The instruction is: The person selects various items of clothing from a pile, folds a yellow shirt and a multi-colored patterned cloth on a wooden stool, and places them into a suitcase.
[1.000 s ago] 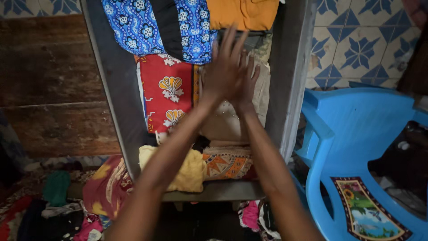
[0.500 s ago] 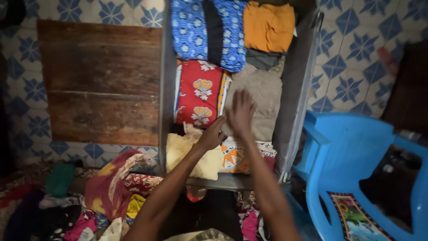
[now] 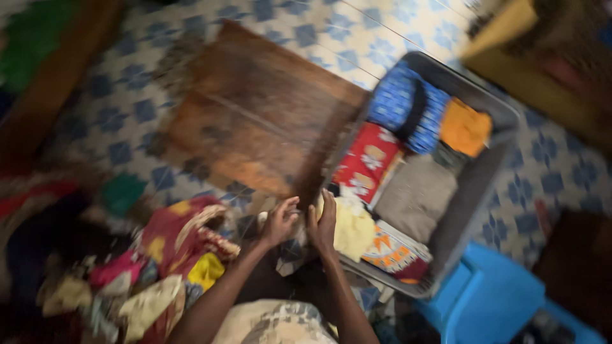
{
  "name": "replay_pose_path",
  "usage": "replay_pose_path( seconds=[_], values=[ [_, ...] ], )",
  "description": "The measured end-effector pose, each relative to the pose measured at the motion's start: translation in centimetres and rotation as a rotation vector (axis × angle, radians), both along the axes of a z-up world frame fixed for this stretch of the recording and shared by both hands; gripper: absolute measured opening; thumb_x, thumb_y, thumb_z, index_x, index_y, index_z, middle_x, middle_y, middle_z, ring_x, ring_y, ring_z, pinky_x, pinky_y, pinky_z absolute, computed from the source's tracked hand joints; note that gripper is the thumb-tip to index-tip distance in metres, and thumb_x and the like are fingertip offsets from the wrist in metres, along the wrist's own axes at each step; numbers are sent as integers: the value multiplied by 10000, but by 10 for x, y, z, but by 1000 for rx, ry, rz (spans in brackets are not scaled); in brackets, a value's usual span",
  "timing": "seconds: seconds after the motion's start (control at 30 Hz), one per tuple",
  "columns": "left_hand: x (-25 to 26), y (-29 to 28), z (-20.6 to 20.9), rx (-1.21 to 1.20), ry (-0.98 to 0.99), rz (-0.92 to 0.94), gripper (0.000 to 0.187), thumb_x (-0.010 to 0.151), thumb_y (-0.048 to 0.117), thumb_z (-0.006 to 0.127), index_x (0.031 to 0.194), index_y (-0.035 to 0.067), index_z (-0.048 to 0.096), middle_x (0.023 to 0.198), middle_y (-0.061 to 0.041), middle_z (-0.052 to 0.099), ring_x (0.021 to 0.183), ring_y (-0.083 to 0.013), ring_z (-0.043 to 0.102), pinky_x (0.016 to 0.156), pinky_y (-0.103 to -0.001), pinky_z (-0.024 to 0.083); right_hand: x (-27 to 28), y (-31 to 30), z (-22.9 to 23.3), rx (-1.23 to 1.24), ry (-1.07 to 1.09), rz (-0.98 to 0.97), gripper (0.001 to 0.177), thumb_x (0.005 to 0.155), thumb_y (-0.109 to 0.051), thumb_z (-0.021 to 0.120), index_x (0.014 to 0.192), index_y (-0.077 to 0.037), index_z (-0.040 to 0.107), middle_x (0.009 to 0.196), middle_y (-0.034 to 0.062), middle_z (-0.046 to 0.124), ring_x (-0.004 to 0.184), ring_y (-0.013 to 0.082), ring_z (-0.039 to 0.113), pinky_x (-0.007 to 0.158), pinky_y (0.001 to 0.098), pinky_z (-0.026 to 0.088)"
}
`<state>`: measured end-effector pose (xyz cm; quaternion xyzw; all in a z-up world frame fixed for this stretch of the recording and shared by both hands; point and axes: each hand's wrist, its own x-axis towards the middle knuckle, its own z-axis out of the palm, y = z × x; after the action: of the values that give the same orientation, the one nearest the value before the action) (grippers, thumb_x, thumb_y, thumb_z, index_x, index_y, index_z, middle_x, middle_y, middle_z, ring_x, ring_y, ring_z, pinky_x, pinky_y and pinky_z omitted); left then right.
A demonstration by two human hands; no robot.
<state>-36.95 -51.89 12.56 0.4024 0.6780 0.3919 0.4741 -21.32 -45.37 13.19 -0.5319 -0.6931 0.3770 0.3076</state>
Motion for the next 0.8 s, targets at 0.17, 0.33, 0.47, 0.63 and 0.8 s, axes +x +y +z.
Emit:
replay_pose_path(
  seconds=[0.17, 0.33, 0.47, 0.63, 0.8],
  values=[
    [-104, -111, -26, 39, -80, 231, 441, 955, 103, 643, 1376, 25, 538, 1381, -122, 671, 1245, -201, 673, 942, -336, 576, -98, -16, 25, -16, 80, 241, 545, 1003, -218, 612, 1490, -29, 458, 1475, 238, 499, 1364, 404, 493, 1133, 468, 400],
    [-198, -198, -20, -53, 79, 412, 449, 945, 101, 671, 1377, 42, 564, 1279, -99, 718, 1133, -185, 722, 975, -291, 582, -184, -47, 28, -35, -76, 462, 541, 1009, -315, 611, 1482, -85, 485, 1376, 196, 544, 1262, 392, 542, 1058, 472, 460],
    [-225, -232, -3, 293, -69, 716, 462, 901, 37, 675, 1348, 33, 561, 1230, -95, 682, 1123, -182, 694, 948, -328, 578, -240, -72, 51, -212, 86, 687, 527, 985, -339, 584, 1429, -74, 477, 1410, 197, 506, 1245, 361, 568, 955, 441, 537],
    [-221, -268, 1, 294, -66, 790, 401, 930, 60, 654, 1323, 39, 577, 1161, -97, 702, 1102, -158, 700, 958, -316, 573, -285, -95, 58, -141, 31, 951, 483, 1039, -341, 549, 1434, -65, 514, 1359, 201, 610, 1210, 340, 637, 927, 405, 549],
    [-198, -281, 7, 64, 93, 951, 393, 901, 117, 705, 1277, 59, 605, 1074, -74, 768, 1008, -169, 736, 874, -332, 580, -330, -95, 35, -104, 19, 1196, 487, 1035, -335, 571, 1437, -62, 542, 1346, 211, 645, 1226, 327, 647, 942, 401, 545]
  ],
)
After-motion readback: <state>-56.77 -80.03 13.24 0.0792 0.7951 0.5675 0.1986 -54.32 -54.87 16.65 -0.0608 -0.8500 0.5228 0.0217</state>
